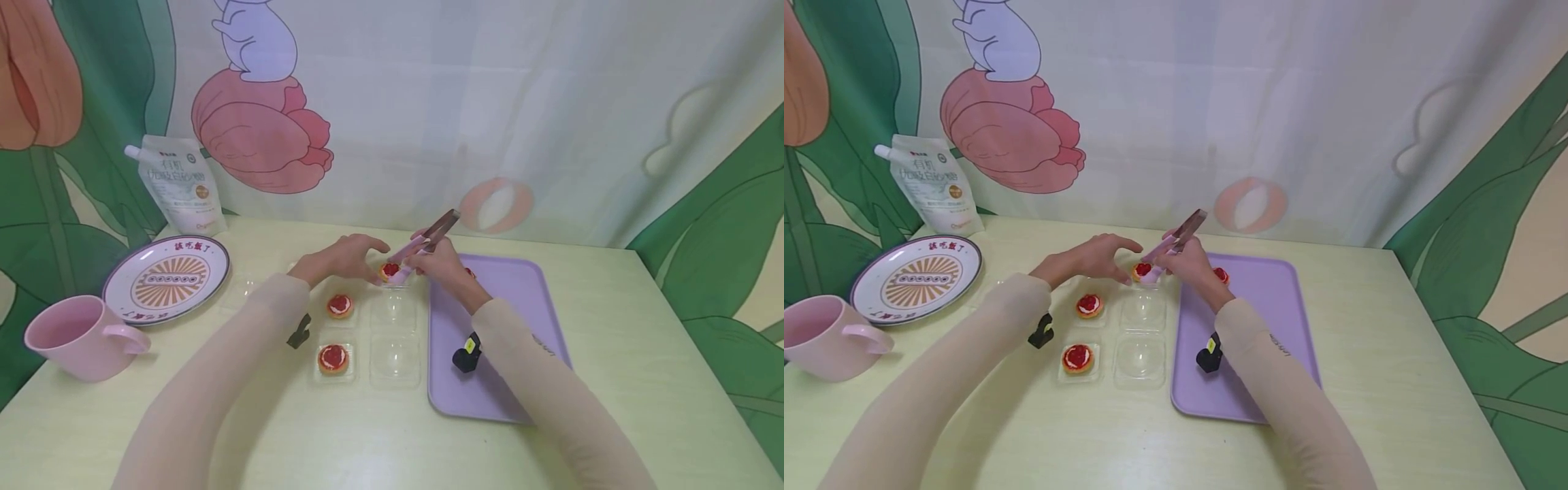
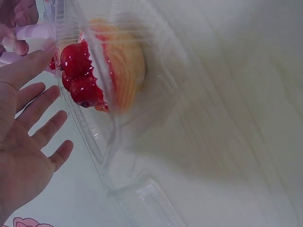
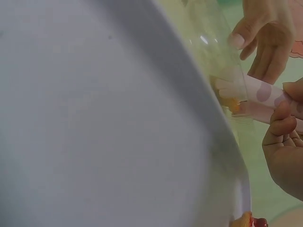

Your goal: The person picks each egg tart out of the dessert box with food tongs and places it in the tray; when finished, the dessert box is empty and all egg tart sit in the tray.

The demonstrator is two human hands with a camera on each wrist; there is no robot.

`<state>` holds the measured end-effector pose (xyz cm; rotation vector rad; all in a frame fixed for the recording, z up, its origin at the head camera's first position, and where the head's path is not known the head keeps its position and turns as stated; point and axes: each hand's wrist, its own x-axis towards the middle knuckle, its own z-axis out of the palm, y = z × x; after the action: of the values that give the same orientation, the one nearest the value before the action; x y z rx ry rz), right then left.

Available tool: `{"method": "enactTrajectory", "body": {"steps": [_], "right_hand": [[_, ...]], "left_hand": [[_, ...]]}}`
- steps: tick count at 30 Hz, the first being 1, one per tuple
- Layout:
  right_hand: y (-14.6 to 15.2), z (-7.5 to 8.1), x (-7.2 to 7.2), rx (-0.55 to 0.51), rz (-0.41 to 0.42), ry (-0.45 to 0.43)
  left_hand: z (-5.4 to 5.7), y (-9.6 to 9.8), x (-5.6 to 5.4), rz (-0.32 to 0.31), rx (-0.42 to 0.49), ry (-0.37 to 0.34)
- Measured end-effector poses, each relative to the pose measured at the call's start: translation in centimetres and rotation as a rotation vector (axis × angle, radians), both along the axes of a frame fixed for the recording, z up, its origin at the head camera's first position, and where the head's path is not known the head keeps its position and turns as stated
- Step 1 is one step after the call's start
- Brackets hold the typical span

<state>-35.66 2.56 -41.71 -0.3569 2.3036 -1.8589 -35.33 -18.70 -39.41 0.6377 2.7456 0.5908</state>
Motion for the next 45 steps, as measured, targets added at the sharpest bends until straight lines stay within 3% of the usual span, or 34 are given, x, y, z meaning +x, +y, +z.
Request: {"method": "enactTrajectory", "body": {"steps": [12, 27, 40, 45], "right_hand": [[-0.33, -0.09, 0.19, 0.024, -0.002, -0.034], [-0.24, -0.29, 0.37, 0.066, -0.036, -0.015], [-0.24, -0.56, 0.38, 0.03, -0.031, 0.021], [-0.03, 0.03, 0.35, 0.01, -0.026, 0.036]], "left_hand": [[0.5, 0.49, 0.17, 0.015, -0.02, -0.043], [0.18, 0.43, 0.09, 0.058, -0.023, -0.08], [0.3, 0.43, 0.33, 0.041, 0.006, -0.061], [0.29, 0.38, 0.31, 0.035, 0.006, -0.05]]}}
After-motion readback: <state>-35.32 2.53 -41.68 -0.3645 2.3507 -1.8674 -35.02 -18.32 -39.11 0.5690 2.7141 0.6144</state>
